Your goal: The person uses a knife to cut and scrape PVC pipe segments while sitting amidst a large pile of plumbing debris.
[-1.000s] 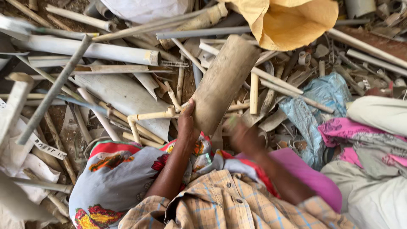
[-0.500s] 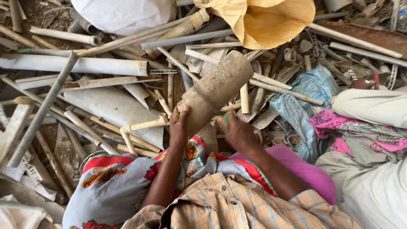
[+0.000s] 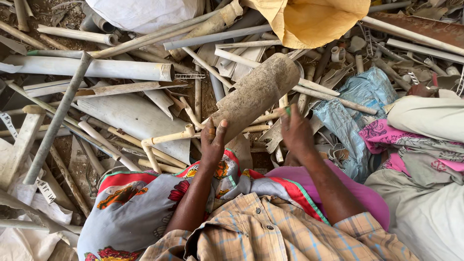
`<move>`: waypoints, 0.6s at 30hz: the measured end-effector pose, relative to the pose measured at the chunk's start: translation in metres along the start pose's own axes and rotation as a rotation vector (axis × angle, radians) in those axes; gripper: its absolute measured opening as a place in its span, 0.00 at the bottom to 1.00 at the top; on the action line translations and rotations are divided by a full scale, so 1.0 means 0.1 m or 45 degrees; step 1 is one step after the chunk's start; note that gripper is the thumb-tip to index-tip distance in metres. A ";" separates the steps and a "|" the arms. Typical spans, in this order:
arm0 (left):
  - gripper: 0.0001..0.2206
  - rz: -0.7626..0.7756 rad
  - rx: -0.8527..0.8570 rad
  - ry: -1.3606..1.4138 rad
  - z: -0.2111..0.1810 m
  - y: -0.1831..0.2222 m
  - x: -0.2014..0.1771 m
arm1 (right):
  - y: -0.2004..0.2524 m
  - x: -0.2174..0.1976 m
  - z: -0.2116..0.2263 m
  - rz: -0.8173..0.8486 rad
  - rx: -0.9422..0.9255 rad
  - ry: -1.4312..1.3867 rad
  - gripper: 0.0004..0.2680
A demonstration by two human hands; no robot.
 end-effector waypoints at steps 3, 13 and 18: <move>0.16 0.015 0.194 -0.237 -0.18 0.00 0.04 | 0.45 0.50 0.22 0.174 -0.215 -0.094 0.13; 0.12 0.155 0.612 -0.861 -0.50 0.15 0.23 | -0.17 0.65 -0.55 0.257 0.246 -0.121 0.10; 0.12 0.084 0.507 -0.889 -0.37 0.12 -0.03 | 0.45 0.78 0.41 0.288 -0.313 -0.156 0.15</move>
Point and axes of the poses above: each hand's wrist, its own y-axis away from the middle knuckle, its own x-axis out of the palm, z = x × y, the point moved 7 cm from there along -y, towards the middle knuckle, and after that the axes turned 2 degrees about y, right-handed, at the moved point
